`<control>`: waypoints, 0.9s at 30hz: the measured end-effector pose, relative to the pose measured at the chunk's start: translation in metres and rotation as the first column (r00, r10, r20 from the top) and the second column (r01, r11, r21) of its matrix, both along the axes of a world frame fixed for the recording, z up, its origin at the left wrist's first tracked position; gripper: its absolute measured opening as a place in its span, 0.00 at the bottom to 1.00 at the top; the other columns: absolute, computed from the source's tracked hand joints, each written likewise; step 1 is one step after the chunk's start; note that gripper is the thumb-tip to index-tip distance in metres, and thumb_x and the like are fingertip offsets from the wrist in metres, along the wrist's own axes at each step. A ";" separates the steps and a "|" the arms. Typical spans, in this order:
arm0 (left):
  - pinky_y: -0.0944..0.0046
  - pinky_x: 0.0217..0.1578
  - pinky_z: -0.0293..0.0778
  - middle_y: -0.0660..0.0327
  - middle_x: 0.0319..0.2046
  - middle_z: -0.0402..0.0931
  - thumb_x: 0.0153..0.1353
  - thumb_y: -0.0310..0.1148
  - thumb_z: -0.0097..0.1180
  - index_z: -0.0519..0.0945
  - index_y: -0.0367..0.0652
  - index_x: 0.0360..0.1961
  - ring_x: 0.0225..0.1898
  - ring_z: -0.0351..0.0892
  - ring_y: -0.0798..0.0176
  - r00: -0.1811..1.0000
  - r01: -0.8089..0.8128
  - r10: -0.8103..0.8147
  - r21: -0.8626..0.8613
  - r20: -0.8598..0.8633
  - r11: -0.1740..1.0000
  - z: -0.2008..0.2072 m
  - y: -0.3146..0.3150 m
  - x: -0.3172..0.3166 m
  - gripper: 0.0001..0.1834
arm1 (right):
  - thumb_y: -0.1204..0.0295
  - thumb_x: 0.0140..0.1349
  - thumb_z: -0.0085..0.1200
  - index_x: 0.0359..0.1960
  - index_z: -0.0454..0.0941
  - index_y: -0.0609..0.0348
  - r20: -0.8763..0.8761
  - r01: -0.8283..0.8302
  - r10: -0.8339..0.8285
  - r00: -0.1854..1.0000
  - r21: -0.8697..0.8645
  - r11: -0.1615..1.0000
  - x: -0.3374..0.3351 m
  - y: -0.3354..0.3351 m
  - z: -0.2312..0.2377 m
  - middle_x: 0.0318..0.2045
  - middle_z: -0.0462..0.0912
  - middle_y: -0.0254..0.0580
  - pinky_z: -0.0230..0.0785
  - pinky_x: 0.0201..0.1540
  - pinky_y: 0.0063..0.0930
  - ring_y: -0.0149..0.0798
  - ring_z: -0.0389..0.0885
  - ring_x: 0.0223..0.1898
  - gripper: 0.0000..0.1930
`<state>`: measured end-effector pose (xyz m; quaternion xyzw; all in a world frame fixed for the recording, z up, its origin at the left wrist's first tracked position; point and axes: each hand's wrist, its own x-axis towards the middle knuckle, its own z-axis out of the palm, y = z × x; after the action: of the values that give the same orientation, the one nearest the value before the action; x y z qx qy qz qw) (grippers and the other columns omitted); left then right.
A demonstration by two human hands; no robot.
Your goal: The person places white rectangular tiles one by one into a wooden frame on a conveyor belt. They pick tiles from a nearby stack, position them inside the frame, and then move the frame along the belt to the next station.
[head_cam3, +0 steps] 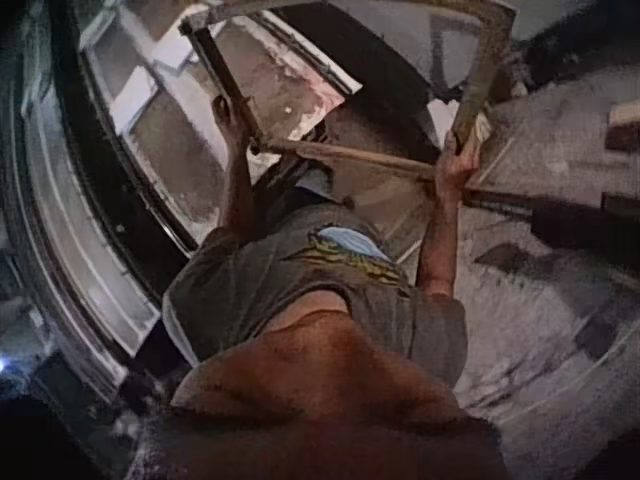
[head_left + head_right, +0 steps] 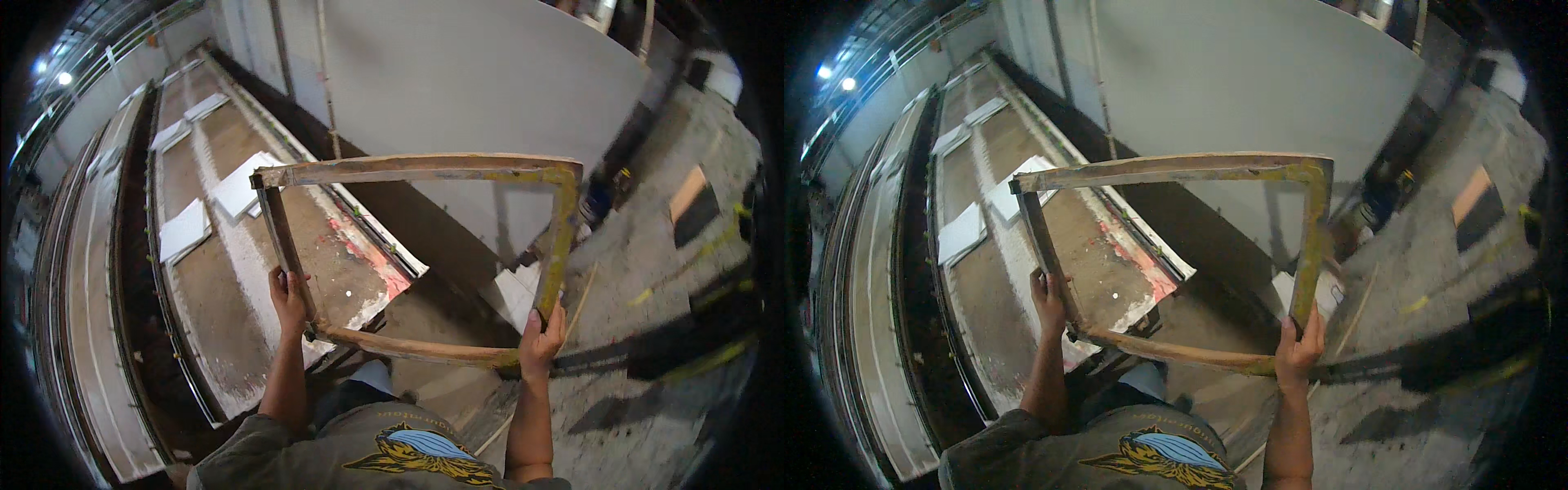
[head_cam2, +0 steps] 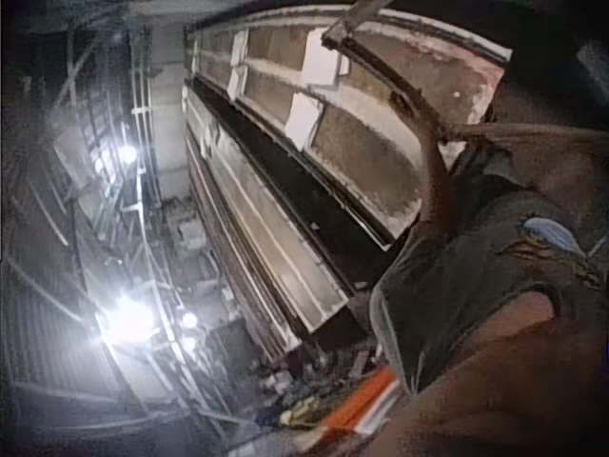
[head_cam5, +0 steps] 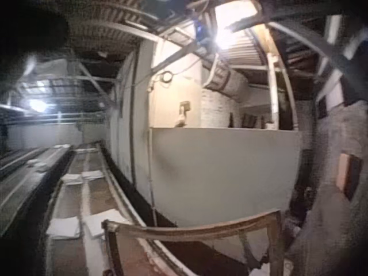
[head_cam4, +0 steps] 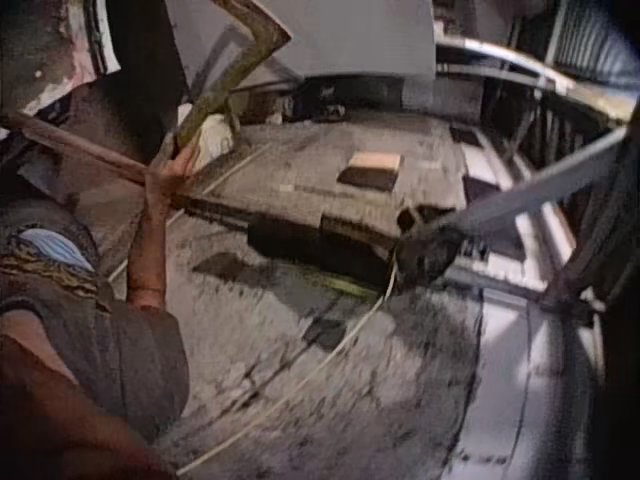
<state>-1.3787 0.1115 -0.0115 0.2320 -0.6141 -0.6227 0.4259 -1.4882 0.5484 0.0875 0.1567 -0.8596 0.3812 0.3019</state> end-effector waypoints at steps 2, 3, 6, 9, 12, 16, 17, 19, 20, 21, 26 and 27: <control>0.65 0.41 0.75 0.58 0.41 0.78 0.75 0.35 0.51 0.66 0.37 0.60 0.41 0.82 0.64 0.998 -0.056 0.054 0.058 0.026 0.997 -0.016 -0.015 0.001 0.19 | 0.64 0.70 0.53 0.64 0.69 0.73 -0.014 -0.126 0.127 0.992 0.037 0.991 -0.046 -0.026 0.000 0.47 0.78 0.57 0.71 0.50 0.42 0.54 0.79 0.45 0.27; 0.65 0.41 0.75 0.58 0.41 0.78 0.75 0.35 0.51 0.67 0.37 0.59 0.41 0.82 0.64 0.994 -0.093 0.088 0.095 0.061 0.991 -0.022 -0.019 0.003 0.18 | 0.65 0.70 0.53 0.63 0.70 0.72 0.034 -0.179 0.178 0.983 0.050 0.983 -0.068 -0.039 0.000 0.46 0.79 0.56 0.72 0.49 0.41 0.53 0.80 0.45 0.25; 0.65 0.41 0.75 0.58 0.41 0.78 0.74 0.34 0.52 0.67 0.36 0.58 0.41 0.82 0.64 0.981 -0.183 0.169 0.157 0.099 0.971 -0.039 -0.040 -0.005 0.18 | 0.66 0.70 0.54 0.62 0.71 0.72 0.053 -0.272 0.270 0.961 0.043 0.961 -0.127 -0.079 -0.015 0.44 0.80 0.55 0.72 0.49 0.39 0.51 0.80 0.43 0.25; 0.64 0.44 0.75 0.57 0.42 0.78 0.74 0.33 0.53 0.68 0.36 0.56 0.43 0.82 0.63 0.964 -0.265 0.257 0.166 0.065 0.950 -0.043 -0.046 -0.017 0.17 | 0.67 0.70 0.55 0.61 0.72 0.70 0.095 -0.389 0.385 0.918 0.031 0.921 -0.179 -0.111 -0.009 0.44 0.81 0.54 0.72 0.49 0.38 0.48 0.80 0.44 0.23; 0.62 0.46 0.75 0.57 0.43 0.78 0.73 0.34 0.54 0.69 0.35 0.55 0.45 0.83 0.61 0.924 -0.379 0.380 0.224 0.042 0.898 -0.050 -0.054 -0.019 0.16 | 0.66 0.70 0.54 0.62 0.72 0.68 0.137 -0.496 0.495 0.858 -0.031 0.868 -0.224 -0.156 -0.010 0.44 0.81 0.52 0.72 0.50 0.37 0.45 0.80 0.45 0.23; 0.62 0.42 0.77 0.58 0.48 0.78 0.76 0.39 0.50 0.68 0.38 0.61 0.49 0.83 0.58 0.861 -0.483 0.506 0.240 -0.045 0.842 -0.044 -0.056 -0.010 0.20 | 0.67 0.70 0.53 0.61 0.72 0.68 0.085 -0.668 0.671 0.737 -0.065 0.741 -0.289 -0.226 -0.024 0.43 0.81 0.49 0.72 0.49 0.36 0.44 0.80 0.44 0.22; 0.62 0.42 0.78 0.58 0.49 0.78 0.76 0.39 0.49 0.69 0.38 0.61 0.49 0.83 0.58 0.843 -0.509 0.534 0.230 -0.061 0.830 -0.039 -0.057 -0.009 0.20 | 0.67 0.70 0.53 0.60 0.73 0.67 0.065 -0.709 0.714 0.697 -0.080 0.700 -0.305 -0.245 -0.026 0.43 0.80 0.49 0.72 0.48 0.36 0.44 0.79 0.43 0.21; 0.62 0.43 0.78 0.59 0.51 0.78 0.76 0.39 0.48 0.72 0.38 0.60 0.49 0.83 0.59 0.800 -0.563 0.595 0.249 -0.075 0.788 -0.035 -0.054 -0.007 0.19 | 0.67 0.71 0.53 0.58 0.73 0.68 0.096 -0.776 0.779 0.619 -0.072 0.626 -0.333 -0.281 -0.022 0.41 0.80 0.48 0.71 0.46 0.35 0.43 0.78 0.41 0.20; 0.62 0.43 0.78 0.59 0.50 0.79 0.76 0.39 0.50 0.73 0.37 0.60 0.48 0.83 0.59 0.775 -0.594 0.627 0.251 -0.079 0.765 -0.036 -0.051 -0.007 0.19 | 0.68 0.71 0.53 0.57 0.74 0.68 0.113 -0.809 0.810 0.575 -0.069 0.584 -0.344 -0.301 -0.020 0.40 0.79 0.47 0.71 0.45 0.35 0.42 0.78 0.40 0.19; 0.62 0.44 0.77 0.59 0.49 0.79 0.75 0.39 0.51 0.73 0.36 0.60 0.47 0.84 0.60 0.753 -0.620 0.654 0.249 -0.079 0.744 -0.033 -0.047 -0.009 0.20 | 0.67 0.71 0.53 0.55 0.74 0.67 0.114 -0.825 0.831 0.545 -0.101 0.555 -0.349 -0.321 -0.007 0.37 0.78 0.47 0.70 0.42 0.34 0.41 0.76 0.37 0.18; 0.65 0.39 0.78 0.62 0.43 0.80 0.75 0.41 0.52 0.76 0.37 0.55 0.42 0.85 0.63 0.560 -0.794 0.828 0.271 -0.023 0.544 -0.028 -0.001 -0.023 0.18 | 0.64 0.71 0.53 0.58 0.74 0.66 0.183 -0.935 0.919 0.350 0.002 0.356 -0.403 -0.418 0.005 0.42 0.80 0.50 0.71 0.48 0.36 0.45 0.80 0.42 0.20; 0.65 0.37 0.78 0.64 0.40 0.80 0.76 0.40 0.51 0.76 0.39 0.57 0.40 0.85 0.64 0.549 -0.792 0.835 0.307 -0.015 0.527 -0.028 0.010 -0.027 0.18 | 0.64 0.72 0.53 0.59 0.73 0.66 0.193 -0.951 0.934 0.302 -0.013 0.310 -0.409 -0.435 -0.005 0.43 0.81 0.51 0.71 0.50 0.37 0.47 0.80 0.43 0.21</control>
<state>-1.4061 0.1213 -0.0390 0.4957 -0.3084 -0.4431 0.6803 -1.8970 0.1132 0.0827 0.6133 -0.6449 0.4522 -0.0588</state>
